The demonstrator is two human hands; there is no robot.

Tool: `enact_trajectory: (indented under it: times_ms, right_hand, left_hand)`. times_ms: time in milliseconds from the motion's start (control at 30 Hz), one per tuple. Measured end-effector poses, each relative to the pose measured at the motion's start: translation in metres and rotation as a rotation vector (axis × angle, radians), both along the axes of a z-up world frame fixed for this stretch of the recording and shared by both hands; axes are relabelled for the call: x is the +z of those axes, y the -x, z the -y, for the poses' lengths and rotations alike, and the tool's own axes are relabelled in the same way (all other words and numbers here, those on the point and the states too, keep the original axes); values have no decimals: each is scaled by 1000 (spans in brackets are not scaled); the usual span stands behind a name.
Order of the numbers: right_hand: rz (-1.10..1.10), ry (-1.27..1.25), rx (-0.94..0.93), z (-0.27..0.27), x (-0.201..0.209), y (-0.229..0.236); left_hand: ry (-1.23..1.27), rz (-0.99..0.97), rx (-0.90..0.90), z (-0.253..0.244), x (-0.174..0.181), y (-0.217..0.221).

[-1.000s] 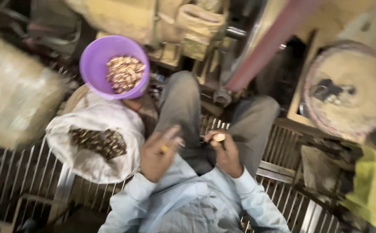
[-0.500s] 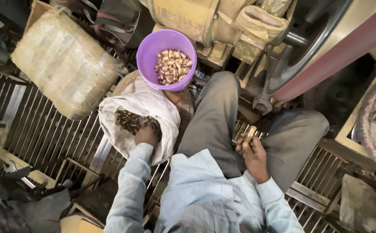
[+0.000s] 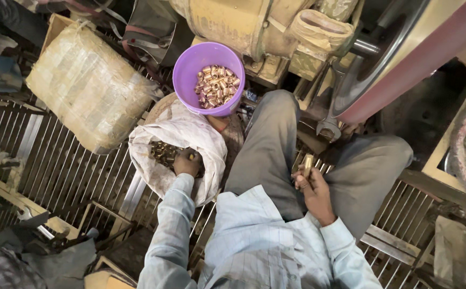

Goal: The person sits on a metal grate floor and repeatedly picks up small brass-colored metal parts from a white sack. They press each part against a vertical belt sander to smooth its surface, then place the finished part into a purple bucket.

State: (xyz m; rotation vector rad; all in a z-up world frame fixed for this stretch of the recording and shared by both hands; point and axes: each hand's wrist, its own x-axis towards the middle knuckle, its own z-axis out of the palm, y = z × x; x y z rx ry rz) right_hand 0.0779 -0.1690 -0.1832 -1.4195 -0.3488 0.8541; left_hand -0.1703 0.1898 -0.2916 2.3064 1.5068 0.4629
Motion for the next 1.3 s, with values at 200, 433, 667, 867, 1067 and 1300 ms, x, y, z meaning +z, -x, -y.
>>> enact_trajectory:
  times_ms: [200, 433, 667, 867, 1067, 1300]
  right_hand:
    - [354, 222, -32, -3, 36, 4]
    - [844, 182, 12, -20, 90, 6]
    - [1048, 126, 62, -22, 134, 11]
    - [915, 180, -115, -1, 141, 7]
    - [766, 154, -262, 12, 119, 16]
    - [672, 206, -205, 15, 94, 22]
  left_hand:
    - [516, 608, 304, 24, 69, -7]
    - [1061, 1118, 81, 68, 184, -17]
    - [1675, 1267, -95, 127, 211, -90]
    - [1873, 1269, -291, 147, 198, -121]
    - [1768, 1304, -199, 123, 179, -89]
    - [292, 394, -304, 36, 124, 22]
